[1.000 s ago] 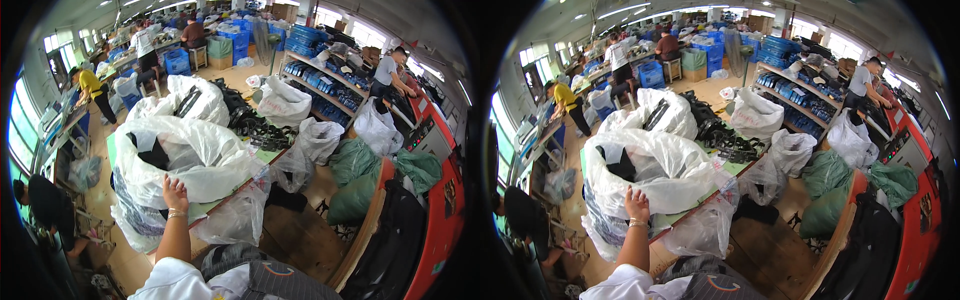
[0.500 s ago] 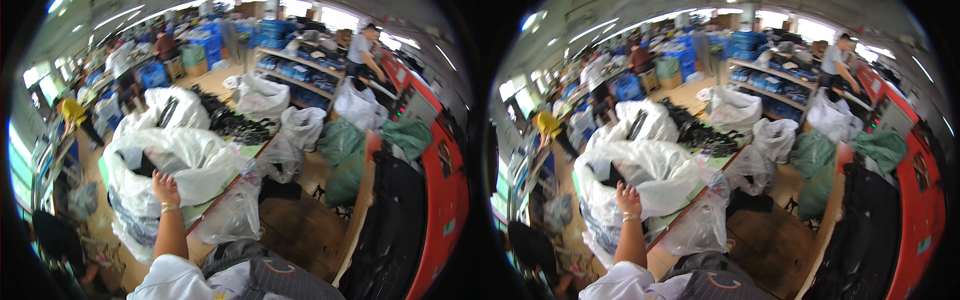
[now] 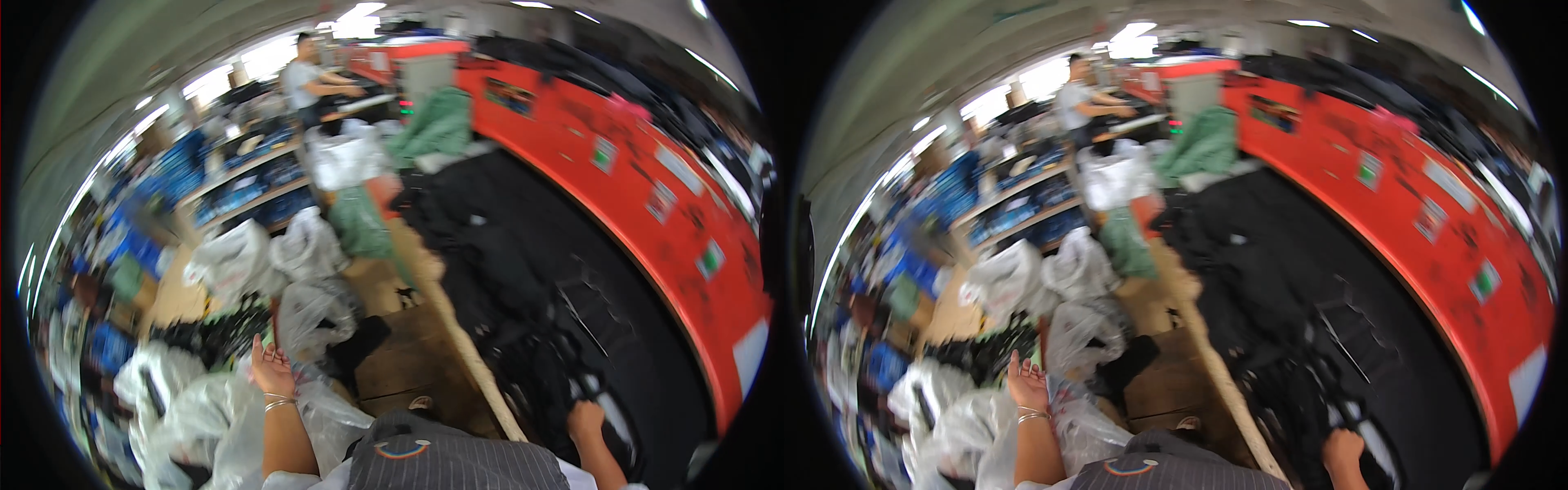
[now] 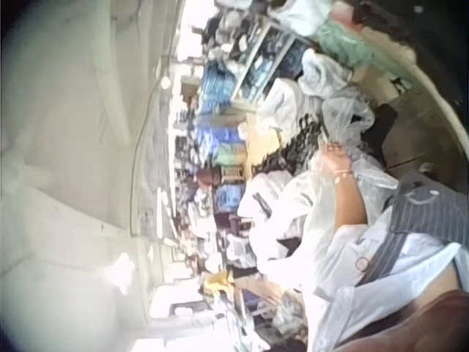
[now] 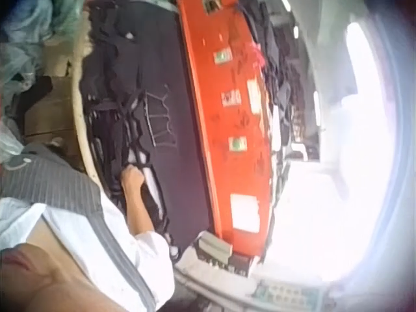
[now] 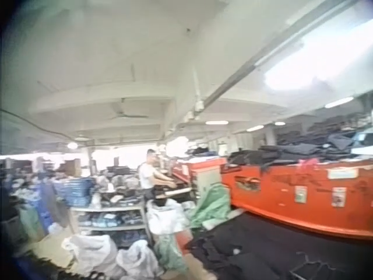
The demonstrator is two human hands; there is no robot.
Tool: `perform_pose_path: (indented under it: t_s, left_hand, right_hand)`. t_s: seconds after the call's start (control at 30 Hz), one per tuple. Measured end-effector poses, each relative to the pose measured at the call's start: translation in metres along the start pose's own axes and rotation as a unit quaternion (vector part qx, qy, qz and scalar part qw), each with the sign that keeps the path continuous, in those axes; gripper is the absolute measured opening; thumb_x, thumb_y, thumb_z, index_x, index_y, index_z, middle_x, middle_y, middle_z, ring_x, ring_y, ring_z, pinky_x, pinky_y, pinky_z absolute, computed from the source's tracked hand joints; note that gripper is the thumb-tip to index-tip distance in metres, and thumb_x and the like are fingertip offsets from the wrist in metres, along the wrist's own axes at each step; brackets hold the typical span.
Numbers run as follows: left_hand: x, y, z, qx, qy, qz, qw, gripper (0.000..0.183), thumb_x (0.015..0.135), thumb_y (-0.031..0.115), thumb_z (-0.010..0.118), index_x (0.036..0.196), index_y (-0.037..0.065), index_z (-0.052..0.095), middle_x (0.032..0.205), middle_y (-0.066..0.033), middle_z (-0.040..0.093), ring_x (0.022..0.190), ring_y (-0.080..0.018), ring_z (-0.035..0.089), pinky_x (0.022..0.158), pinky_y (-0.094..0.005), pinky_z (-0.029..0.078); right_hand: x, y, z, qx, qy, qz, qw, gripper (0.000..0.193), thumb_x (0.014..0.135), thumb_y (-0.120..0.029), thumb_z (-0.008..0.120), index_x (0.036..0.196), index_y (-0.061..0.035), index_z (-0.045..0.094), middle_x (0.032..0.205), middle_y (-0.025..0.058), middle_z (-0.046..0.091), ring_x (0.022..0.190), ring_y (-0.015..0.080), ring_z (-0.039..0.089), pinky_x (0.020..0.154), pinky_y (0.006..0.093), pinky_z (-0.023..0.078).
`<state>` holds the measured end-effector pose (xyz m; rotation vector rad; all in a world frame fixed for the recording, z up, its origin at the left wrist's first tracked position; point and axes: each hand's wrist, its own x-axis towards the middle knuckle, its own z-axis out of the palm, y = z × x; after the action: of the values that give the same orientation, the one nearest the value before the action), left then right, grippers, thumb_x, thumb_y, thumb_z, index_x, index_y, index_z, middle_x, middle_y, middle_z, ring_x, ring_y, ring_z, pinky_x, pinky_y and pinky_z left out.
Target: Use a clicker press and metal dies to cut shoe components from a sheet of fabric.
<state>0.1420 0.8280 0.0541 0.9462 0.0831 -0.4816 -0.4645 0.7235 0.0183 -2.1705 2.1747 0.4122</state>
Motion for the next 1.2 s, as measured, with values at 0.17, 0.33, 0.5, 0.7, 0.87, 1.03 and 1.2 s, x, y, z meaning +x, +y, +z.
perform_pose_path:
  t_s: [0.17,0.33,0.5,0.7,0.87,1.03,1.2]
  left_hand:
    - [-0.017,-0.091,0.166,0.201,-0.276,-0.025,0.940,0.033,0.092,0.024,0.061,0.123,0.012,0.059,0.090,0.0035,0.055,0.076,-0.0089,0.050,0.069,-0.0246,0.039]
    - [-0.088,-0.232,0.317,0.327,-0.591,0.074,0.733,0.018,0.088,0.015,0.066,0.103,0.004,0.069,0.081,-0.0017,0.062,0.074,-0.0102,0.058,0.067,-0.0249,0.046]
    - [-0.155,-0.331,0.381,0.313,-0.789,0.237,0.472,0.019,0.080,0.017,0.072,0.097,0.009,0.073,0.081,-0.0081,0.061,0.081,-0.0242,0.060,0.074,-0.0327,0.049]
    - [-0.153,-0.385,0.379,0.310,-0.842,0.247,0.367,0.022,0.075,0.028,0.075,0.088,0.011,0.076,0.082,-0.0053,0.059,0.084,-0.0256,0.055,0.078,-0.0366,0.047]
    - [-0.149,-0.380,0.383,0.280,-0.852,0.258,0.358,0.019,0.073,0.023,0.077,0.085,0.009,0.074,0.083,-0.0051,0.057,0.086,-0.0233,0.052,0.078,-0.0351,0.047]
    - [-0.158,-0.373,0.392,0.275,-0.855,0.263,0.352,0.018,0.071,0.023,0.076,0.078,0.007,0.070,0.085,-0.0042,0.054,0.086,-0.0251,0.053,0.078,-0.0369,0.046]
    - [-0.191,-0.338,0.425,0.138,-0.836,0.392,0.358,0.016,0.072,0.018,0.074,0.074,0.006,0.063,0.085,-0.0057,0.051,0.082,-0.0266,0.051,0.074,-0.0376,0.044]
  right_hand:
    - [-0.012,-0.027,-0.018,0.073,0.022,0.071,0.995,0.020,0.081,-0.021,0.056,0.074,-0.0081,0.069,0.075,0.0158,0.070,0.069,0.0320,0.069,0.061,0.0422,0.054]
    - [-0.017,-0.029,-0.006,0.052,0.009,0.142,0.988,0.023,0.083,-0.026,0.056,0.079,-0.0060,0.067,0.071,0.0116,0.070,0.064,0.0310,0.069,0.061,0.0412,0.054]
    - [0.013,-0.020,-0.111,0.109,-0.095,0.162,0.976,0.047,0.088,-0.049,0.056,0.085,-0.0039,0.067,0.083,0.0157,0.068,0.079,0.0308,0.068,0.069,0.0421,0.053]
    - [0.088,-0.016,-0.150,0.027,0.031,0.206,0.978,0.035,0.083,-0.040,0.066,0.078,-0.0058,0.064,0.070,0.0099,0.064,0.072,0.0257,0.064,0.069,0.0386,0.049]
    - [0.110,-0.024,-0.187,0.025,0.137,0.140,0.980,0.035,0.080,-0.040,0.069,0.081,-0.0051,0.066,0.090,0.0103,0.067,0.092,0.0240,0.063,0.073,0.0379,0.048]
    - [0.144,-0.003,-0.128,0.186,-0.018,0.024,0.982,0.039,0.077,-0.042,0.072,0.100,-0.0110,0.070,0.111,0.0064,0.064,0.115,0.0286,0.055,0.094,0.0416,0.045]
    - [0.153,-0.006,-0.150,0.252,-0.173,0.103,0.947,0.032,0.077,-0.037,0.074,0.102,-0.0178,0.072,0.126,0.0091,0.058,0.136,0.0259,0.038,0.100,0.0429,0.041]
